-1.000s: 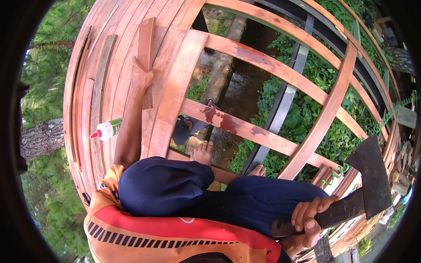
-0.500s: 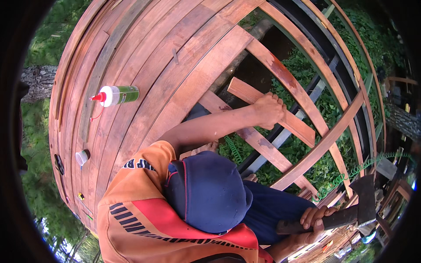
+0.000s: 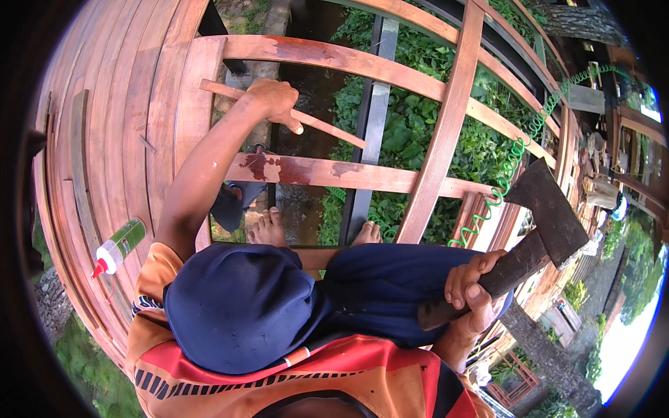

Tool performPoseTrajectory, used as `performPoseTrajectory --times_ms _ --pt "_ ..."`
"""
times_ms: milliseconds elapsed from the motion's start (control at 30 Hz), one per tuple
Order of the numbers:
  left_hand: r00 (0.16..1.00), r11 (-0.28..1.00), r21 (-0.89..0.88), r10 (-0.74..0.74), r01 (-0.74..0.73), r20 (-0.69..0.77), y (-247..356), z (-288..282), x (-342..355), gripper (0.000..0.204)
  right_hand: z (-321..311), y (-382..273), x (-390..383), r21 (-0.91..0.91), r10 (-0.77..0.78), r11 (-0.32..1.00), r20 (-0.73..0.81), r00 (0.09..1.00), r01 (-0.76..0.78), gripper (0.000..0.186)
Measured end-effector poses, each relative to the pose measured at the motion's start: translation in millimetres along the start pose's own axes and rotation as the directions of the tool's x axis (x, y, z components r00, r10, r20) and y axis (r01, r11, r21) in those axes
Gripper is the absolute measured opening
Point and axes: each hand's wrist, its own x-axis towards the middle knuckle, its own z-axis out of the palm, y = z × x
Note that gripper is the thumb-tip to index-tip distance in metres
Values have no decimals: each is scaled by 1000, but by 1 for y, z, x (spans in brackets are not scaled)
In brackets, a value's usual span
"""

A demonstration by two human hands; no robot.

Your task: The person pours a liquid from a metal flask into a small container, then walks to a wooden structure. They apply glue to the wooden frame and place wooden planks into the gaps, pressing them into place.

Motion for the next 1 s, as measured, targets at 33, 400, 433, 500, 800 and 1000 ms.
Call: performPoseTrajectory --times_ms 33,400,433,500,800,1000 --pt "1000 1000 21 1 -1 7 0 2 6 70 0 0 0 4 2 1000 -6 1000 -2 37" --pt "994 991 -129 41 -29 97 5 36 18 74 -17 3 -3 -42 -4 999 19 1000 5 37" --pt "995 990 -132 52 -41 82 6 39 16 74 -17 5 -3 -35 8 999 25 1000 -7 37" --pt "997 989 -139 54 -47 53 7 43 12 75 -18 6 0 -33 -1 999 34 999 2 38" --pt "994 993 -77 79 -85 -70 -9 50 18 69 -4 13 17 -149 0 989 156 988 23 37" --pt "994 993 -85 73 -80 -78 -7 60 28 73 33 12 41 -255 147 963 242 959 -84 41"
